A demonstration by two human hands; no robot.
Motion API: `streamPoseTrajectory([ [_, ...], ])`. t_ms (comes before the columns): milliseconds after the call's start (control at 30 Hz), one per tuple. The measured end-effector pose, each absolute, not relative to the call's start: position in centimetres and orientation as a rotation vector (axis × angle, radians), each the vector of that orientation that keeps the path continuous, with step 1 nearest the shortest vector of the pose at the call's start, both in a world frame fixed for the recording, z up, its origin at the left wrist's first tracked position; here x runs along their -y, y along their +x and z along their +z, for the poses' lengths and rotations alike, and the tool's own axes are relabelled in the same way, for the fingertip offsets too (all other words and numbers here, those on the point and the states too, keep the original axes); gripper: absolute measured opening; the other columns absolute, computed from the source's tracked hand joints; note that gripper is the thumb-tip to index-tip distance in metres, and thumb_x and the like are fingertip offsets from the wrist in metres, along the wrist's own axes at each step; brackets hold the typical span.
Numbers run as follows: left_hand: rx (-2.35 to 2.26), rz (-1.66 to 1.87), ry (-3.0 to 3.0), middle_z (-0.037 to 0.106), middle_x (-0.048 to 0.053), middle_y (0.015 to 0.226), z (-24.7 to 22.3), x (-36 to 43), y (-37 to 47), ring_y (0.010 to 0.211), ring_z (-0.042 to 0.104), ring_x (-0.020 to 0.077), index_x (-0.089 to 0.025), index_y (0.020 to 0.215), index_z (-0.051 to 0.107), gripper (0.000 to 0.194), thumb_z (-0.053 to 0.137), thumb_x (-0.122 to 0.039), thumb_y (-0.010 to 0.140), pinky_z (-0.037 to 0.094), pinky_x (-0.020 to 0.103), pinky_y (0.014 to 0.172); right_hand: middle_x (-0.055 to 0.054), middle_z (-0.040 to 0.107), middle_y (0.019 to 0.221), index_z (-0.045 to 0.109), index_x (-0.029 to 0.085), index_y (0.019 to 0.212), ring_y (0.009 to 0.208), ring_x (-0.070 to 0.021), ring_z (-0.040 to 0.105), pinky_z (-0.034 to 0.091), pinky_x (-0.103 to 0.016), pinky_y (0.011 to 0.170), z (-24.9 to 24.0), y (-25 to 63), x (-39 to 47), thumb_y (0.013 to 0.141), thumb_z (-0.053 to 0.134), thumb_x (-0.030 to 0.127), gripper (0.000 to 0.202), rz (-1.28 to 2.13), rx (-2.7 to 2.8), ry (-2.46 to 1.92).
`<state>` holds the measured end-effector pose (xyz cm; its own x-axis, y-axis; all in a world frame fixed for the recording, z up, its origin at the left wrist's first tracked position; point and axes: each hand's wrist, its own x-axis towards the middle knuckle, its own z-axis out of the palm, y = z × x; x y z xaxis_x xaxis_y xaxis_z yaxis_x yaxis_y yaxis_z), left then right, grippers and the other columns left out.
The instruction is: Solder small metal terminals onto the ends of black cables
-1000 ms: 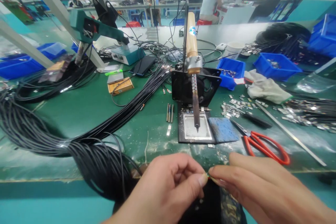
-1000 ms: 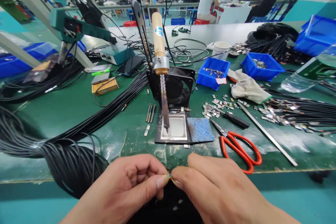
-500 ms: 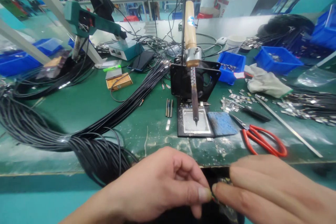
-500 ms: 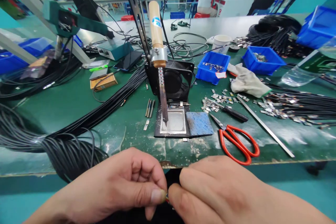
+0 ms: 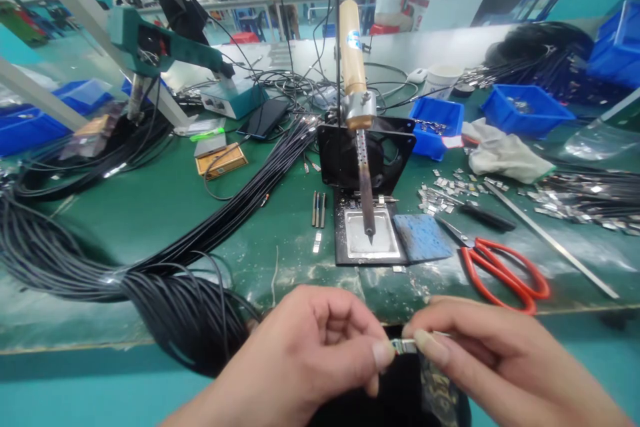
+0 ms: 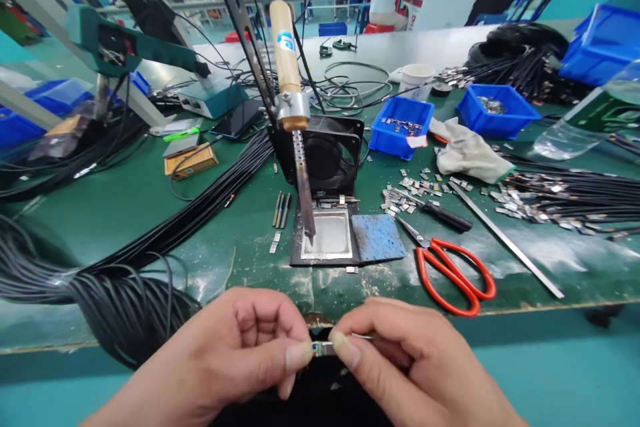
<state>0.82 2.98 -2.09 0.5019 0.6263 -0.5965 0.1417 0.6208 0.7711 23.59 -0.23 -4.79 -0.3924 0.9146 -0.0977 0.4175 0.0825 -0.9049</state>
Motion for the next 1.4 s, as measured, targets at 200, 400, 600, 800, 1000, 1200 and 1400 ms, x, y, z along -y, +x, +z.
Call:
streamPoseTrajectory([
  [200, -1.065, 0.431, 0.937, 0.064, -0.004, 0.065, -1.8, -2.7, 1.1, 0.059, 0.046, 0.0087, -0.015, 0.079, 0.070, 0.014, 0.075, -0.025, 0.088, 0.035, 0.020, 0.057, -0.003, 0.075, 0.071, 0.078, 0.022, 0.084, 0.061, -0.0174, 0.071, 0.059, -0.023, 0.053, -5.3, 21.7, 0.9, 0.096, 0.063, 0.047, 0.032, 1.434, 1.493, -1.442],
  [400, -1.111, 0.428, 0.930, 0.062, -0.005, 0.064, -1.9, -2.5, 1.3, 0.054, 0.042, 0.0072, -0.015, 0.086, 0.072, 0.015, 0.071, -0.029, 0.092, 0.032, 0.020, 0.053, -0.003, 0.071, 0.067, 0.076, 0.022, 0.079, 0.063, -0.0178, 0.070, 0.058, -0.023, 0.054, -5.2, 21.2, 0.9, 0.094, 0.066, 0.045, 0.030, 1.388, 1.416, -1.426],
  [600, -1.123, 0.398, 0.894, 0.062, -0.005, 0.064, -2.4, -2.3, 1.3, 0.049, 0.034, 0.0053, -0.015, 0.084, 0.073, 0.017, 0.069, -0.029, 0.092, 0.023, 0.022, 0.045, -0.001, 0.064, 0.060, 0.076, 0.022, 0.079, 0.064, -0.0188, 0.069, 0.059, -0.025, 0.058, -5.3, 21.1, 0.8, 0.094, 0.065, 0.046, 0.031, 1.420, 1.419, -1.441],
  [800, -1.129, 0.451, 0.879, 0.060, -0.005, 0.061, -2.5, -1.8, 1.5, 0.048, 0.033, 0.0058, -0.015, 0.079, 0.070, 0.020, 0.069, -0.030, 0.092, 0.021, 0.022, 0.045, -0.001, 0.066, 0.064, 0.075, 0.022, 0.080, 0.064, -0.0185, 0.069, 0.059, -0.025, 0.059, -5.5, 21.0, 0.9, 0.095, 0.064, 0.046, 0.030, 1.425, 1.431, -1.422],
  [1000, -1.138, 0.482, 0.883, 0.060, -0.005, 0.059, -2.5, -1.7, 1.7, 0.048, 0.034, 0.0066, -0.016, 0.076, 0.068, 0.021, 0.069, -0.030, 0.091, 0.023, 0.022, 0.046, -0.001, 0.064, 0.061, 0.076, 0.022, 0.078, 0.059, -0.0175, 0.068, 0.057, -0.025, 0.054, -5.7, 20.9, 0.9, 0.094, 0.066, 0.045, 0.030, 1.374, 1.408, -1.420],
  [1200, -1.137, 0.504, 0.894, 0.059, -0.005, 0.059, -2.6, -1.9, 1.7, 0.052, 0.039, 0.0078, -0.016, 0.075, 0.066, 0.020, 0.068, -0.028, 0.090, 0.028, 0.021, 0.049, -0.002, 0.069, 0.066, 0.074, 0.022, 0.079, 0.063, -0.0182, 0.069, 0.057, -0.025, 0.056, -5.7, 20.9, 1.0, 0.095, 0.064, 0.045, 0.030, 1.414, 1.404, -1.402],
  [1400, -1.143, 0.505, 0.903, 0.057, -0.006, 0.059, -2.9, -1.9, 1.9, 0.052, 0.038, 0.0079, -0.017, 0.074, 0.063, 0.020, 0.067, -0.026, 0.091, 0.027, 0.021, 0.049, -0.001, 0.073, 0.073, 0.073, 0.024, 0.082, 0.065, -0.0159, 0.068, 0.053, -0.023, 0.056, -5.9, 20.8, 1.0, 0.096, 0.063, 0.047, 0.029, 1.426, 1.397, -1.423],
])
